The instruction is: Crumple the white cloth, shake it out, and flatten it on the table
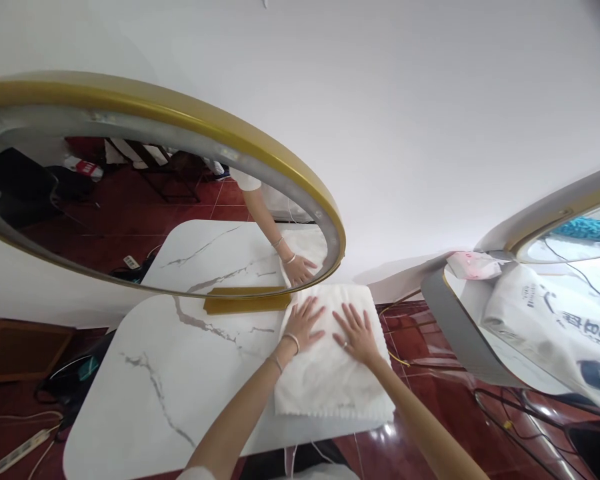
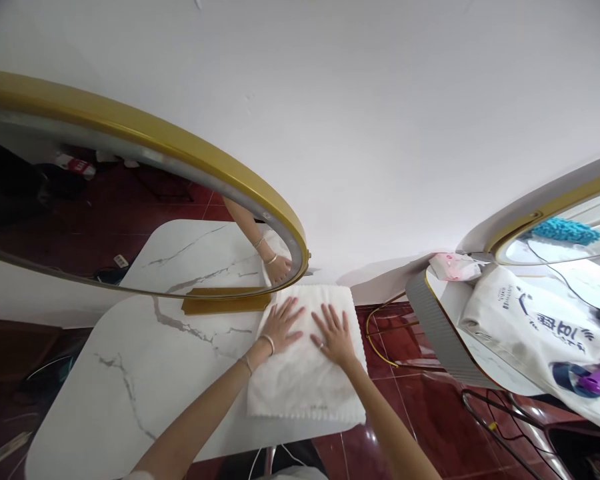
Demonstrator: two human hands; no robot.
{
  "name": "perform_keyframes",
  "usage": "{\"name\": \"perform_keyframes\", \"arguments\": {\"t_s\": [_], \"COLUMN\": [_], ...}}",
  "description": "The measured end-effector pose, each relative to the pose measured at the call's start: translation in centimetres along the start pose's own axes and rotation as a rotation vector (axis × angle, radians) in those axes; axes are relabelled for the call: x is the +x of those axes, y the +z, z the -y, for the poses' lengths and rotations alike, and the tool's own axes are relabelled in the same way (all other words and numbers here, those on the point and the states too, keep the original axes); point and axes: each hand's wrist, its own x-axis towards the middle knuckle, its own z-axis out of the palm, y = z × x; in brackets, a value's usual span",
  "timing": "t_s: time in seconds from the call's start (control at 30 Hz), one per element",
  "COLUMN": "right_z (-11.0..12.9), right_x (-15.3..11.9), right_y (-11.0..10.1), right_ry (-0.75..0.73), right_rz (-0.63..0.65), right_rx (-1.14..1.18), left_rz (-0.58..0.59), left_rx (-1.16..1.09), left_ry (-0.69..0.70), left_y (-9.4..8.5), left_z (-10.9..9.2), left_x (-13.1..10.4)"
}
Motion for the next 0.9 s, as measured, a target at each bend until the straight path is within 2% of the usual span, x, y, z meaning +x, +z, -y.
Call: {"name": "perform_keyframes", "arguments": {"t_s": [0.07, 0.13, 0.23, 0.33, 0.5, 0.57, 0.63, 0.7, 0.77, 0.8, 0.9], "right_z": [-1.4, -2.2, -2.1, -0.5, 4.4, 6.5, 8.2, 9.2, 9.5, 9.3, 8.4], "right_x": [2.6, 4.1, 3.9, 0.4, -8.8, -11.8, -13.4, -13.3, -11.9, -10.8, -7.5], "right_y": [0.4, 0.7, 1.1, 0.9, -0.3, -0.4, -0.1, 0.1, 0.2, 0.2, 0.2], "right_ry": [-0.007, -0.008, 0.031, 0.117, 0.242, 0.299, 0.349, 0.416, 0.547, 0.634, 0.87], "right_rz": [-0.005, -0.019, -0.072, -0.141, -0.129, -0.133, -0.156, -0.187, -0.195, -0.189, -0.201], "right_rx": [-0.002, 0.0, 0.02, 0.044, 0.027, 0.006, -0.007, -0.011, -0.013, -0.016, -0.026], "left_rz": [-0.038, -0.087, -0.125, -0.111, 0.016, 0.049, -0.008, -0.137, -0.231, -0.223, -0.146], "left_rx": [0.013, 0.021, -0.021, -0.089, -0.166, -0.201, -0.223, -0.212, -0.198, -0.215, -0.313], "left_ry": [-0.05, -0.132, -0.181, -0.084, 0.068, 0.132, 0.08, -0.158, -0.45, -0.532, -0.479], "left_y": [0.0, 0.3, 1.2, 2.0, 2.3, 2.4, 2.4, 1.9, 0.8, 0.2, -1.5], "left_z": [-0.2, -1.4, -4.3, -7.0, -9.3, -9.5, -9.2, -8.3, -6.8, -5.9, -3.5], "left_x": [2.1, 2.6, 0.1, -4.7, -12.4, -14.5, -15.4, -14.3, -11.1, -9.0, -2.8]}}
